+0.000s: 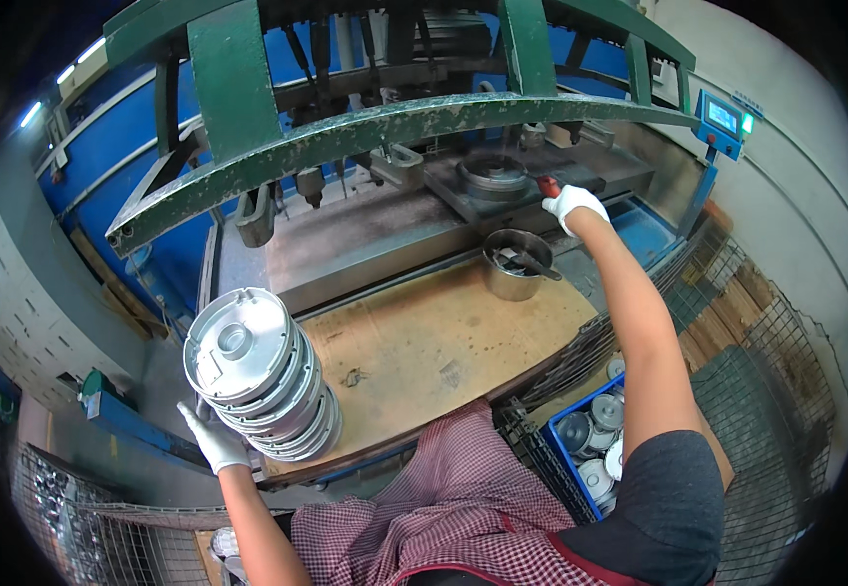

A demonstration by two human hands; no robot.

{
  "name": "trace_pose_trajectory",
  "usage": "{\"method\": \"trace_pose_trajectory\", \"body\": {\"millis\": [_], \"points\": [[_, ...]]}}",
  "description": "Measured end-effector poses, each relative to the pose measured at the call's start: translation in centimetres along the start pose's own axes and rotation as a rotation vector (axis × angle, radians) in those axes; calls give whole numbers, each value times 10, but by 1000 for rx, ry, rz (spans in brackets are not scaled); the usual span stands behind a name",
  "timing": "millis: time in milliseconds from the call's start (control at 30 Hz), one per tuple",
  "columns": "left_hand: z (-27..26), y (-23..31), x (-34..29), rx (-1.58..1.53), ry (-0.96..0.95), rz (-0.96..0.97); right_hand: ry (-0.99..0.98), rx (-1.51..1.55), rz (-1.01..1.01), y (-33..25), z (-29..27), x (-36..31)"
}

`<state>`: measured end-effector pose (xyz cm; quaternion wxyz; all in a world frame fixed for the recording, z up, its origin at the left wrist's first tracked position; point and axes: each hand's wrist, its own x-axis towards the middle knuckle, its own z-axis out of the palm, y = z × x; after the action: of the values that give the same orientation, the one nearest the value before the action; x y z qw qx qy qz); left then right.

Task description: Assembling and checking metal components using a fabrication machine and pneumatic tool.

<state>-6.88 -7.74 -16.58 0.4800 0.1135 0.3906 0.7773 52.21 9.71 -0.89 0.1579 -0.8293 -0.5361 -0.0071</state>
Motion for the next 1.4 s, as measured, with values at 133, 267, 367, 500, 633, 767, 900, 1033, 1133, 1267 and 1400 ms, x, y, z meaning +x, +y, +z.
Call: {"method": "trace_pose_trajectory", "body": {"millis": [133,267,367,500,633,767,900,1033,1133,1267,1400], "points": [[-10,6,8,103,5,64,-121,36,-35,-16,0,-7],[-18,8,12,162,-45,85,-194,220,-39,-50,12,-10],[-22,3,18,43,-36,59,-97,144,-124,-74,32,4],[-18,8,16,82,-40,110,-91,93,-126,-94,33,10],[-17,13,15,82,13,103,-149,63,-172,-114,36,4],[-20,14,15,99,12,112,-209,76,-115,-129,37,-6],[-15,20,9,70,15,120,-110,21,-114,-118,38,-3],[-15,18,11,75,1,125,-77,-8,-92,-112,42,-3],[-21,20,13,66,2,138,-137,22,-62,-127,35,-23],[-26,21,13,57,9,133,-67,89,-118,-100,44,-37],[-32,24,11,82,40,136,-93,251,-196,-56,30,-83]]}}
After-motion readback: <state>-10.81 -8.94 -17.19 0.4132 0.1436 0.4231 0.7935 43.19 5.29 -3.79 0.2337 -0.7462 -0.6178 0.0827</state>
